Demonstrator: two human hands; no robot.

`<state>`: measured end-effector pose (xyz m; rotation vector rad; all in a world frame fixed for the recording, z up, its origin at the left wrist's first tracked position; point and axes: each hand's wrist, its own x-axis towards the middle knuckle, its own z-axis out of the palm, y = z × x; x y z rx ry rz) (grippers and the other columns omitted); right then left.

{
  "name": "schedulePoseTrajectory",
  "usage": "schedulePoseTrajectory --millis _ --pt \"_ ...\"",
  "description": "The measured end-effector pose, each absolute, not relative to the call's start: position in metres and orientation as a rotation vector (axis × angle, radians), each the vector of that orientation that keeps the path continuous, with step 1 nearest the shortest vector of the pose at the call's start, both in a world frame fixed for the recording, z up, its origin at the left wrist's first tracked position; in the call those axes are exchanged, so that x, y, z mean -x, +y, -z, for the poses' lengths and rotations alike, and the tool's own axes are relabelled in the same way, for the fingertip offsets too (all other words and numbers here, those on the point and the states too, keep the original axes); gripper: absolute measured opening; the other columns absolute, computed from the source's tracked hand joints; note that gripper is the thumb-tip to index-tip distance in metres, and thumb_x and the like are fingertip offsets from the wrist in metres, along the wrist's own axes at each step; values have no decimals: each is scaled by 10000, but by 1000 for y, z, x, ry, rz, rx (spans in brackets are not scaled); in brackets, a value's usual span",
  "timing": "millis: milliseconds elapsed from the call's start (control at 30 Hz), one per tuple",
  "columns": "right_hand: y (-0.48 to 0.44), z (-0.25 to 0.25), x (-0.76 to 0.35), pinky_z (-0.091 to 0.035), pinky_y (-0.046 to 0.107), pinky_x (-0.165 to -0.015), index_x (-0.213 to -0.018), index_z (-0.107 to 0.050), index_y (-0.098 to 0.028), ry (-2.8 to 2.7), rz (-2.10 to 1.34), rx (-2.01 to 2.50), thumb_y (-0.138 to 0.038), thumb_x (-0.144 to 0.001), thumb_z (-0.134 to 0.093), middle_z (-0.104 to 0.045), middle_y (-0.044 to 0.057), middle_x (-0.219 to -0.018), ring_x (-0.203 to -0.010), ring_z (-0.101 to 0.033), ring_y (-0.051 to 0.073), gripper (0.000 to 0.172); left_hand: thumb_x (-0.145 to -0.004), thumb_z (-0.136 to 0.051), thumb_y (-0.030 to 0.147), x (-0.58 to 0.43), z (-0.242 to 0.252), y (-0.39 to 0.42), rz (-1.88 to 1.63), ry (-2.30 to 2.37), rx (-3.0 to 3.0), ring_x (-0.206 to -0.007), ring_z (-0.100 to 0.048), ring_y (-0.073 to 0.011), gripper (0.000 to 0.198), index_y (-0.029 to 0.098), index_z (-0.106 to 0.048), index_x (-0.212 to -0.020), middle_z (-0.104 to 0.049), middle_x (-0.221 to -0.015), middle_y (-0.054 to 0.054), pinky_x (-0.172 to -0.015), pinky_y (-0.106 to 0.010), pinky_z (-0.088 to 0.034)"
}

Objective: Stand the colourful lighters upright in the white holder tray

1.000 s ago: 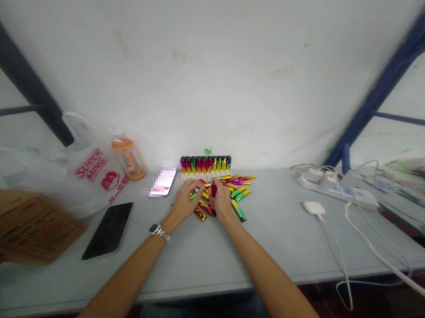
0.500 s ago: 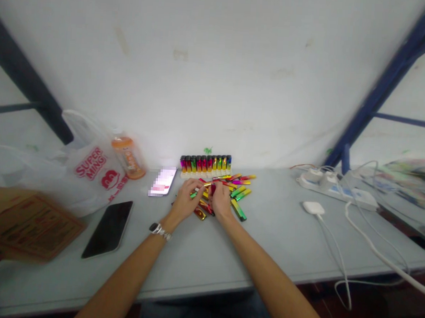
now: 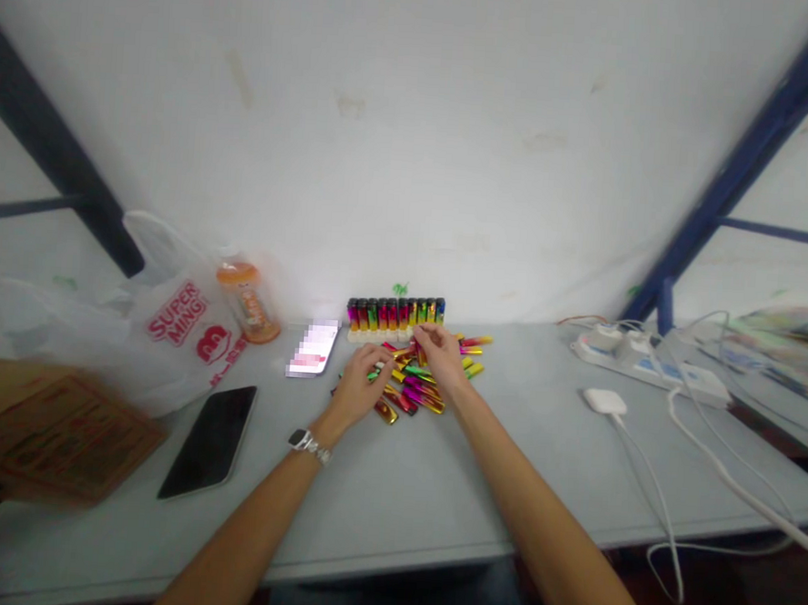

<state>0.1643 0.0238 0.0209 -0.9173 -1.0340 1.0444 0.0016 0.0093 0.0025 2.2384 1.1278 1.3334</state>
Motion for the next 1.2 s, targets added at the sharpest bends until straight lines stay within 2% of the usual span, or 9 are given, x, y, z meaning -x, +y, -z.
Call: schedulePoseTrajectory --millis 133,233,500,767,967,1200 --pt "54 -30 -178 -455 266 -656 -807 -669 -174 -1259 -793 1040 -430 -678 -744 -662 6 -718 -672 -573 142 296 -921 -528 202 -1 -2 10 -1332 1124 -2228 -960 -584 -195 152 201 -632 -811 -639 -933 -46 -903 -368 -472" --pt "81 -31 -186 -460 276 -657 -813 -708 -171 -1400 -641 1113 -410 -700 -714 -684 15 -745 -658 -570 141 265 -922 -529 208 -1 -2 10 -1321 1123 -2235 -965 -580 -203 154 203 -630 -806 -642 -930 -47 -903 -378 -471" --pt "122 -18 -187 -472 264 -550 -823 -703 -161 -1448 -636 1139 -379 -722 -683 -681 12 -667 -536 -585 133 241 -926 -526 221 -1 0 11 -1316 1135 -2226 -964 -581 -200 162 202 -633 -806 -646 -933 -47 -911 -374 -469" --pt "133 -23 -185 -485 267 -625 -800 -730 -165 -1548 -485 1172 -277 -744 -672 -701 11 -664 -579 -615 138 137 -921 -535 217 1 6 14 -1288 1144 -2238 -956 -576 -206 151 203 -633 -808 -642 -941 -49 -915 -386 -466" --pt "137 -26 -193 -474 283 -637 -790 -754 -163 -1618 -424 1195 -244 -757 -659 -715 31 -672 -600 -623 157 130 -924 -532 220 0 6 14 -1292 1144 -2244 -948 -576 -203 156 207 -631 -803 -642 -936 -45 -913 -384 -462" --pt "137 -32 -193 -471 286 -668 -749 -757 -172 -1618 -460 1190 -199 -716 -684 -707 10 -642 -589 -595 150 84 -919 -537 224 -1 7 15 -1266 1147 -2243 -952 -580 -206 152 206 -636 -804 -640 -939 -47 -912 -388 -464"
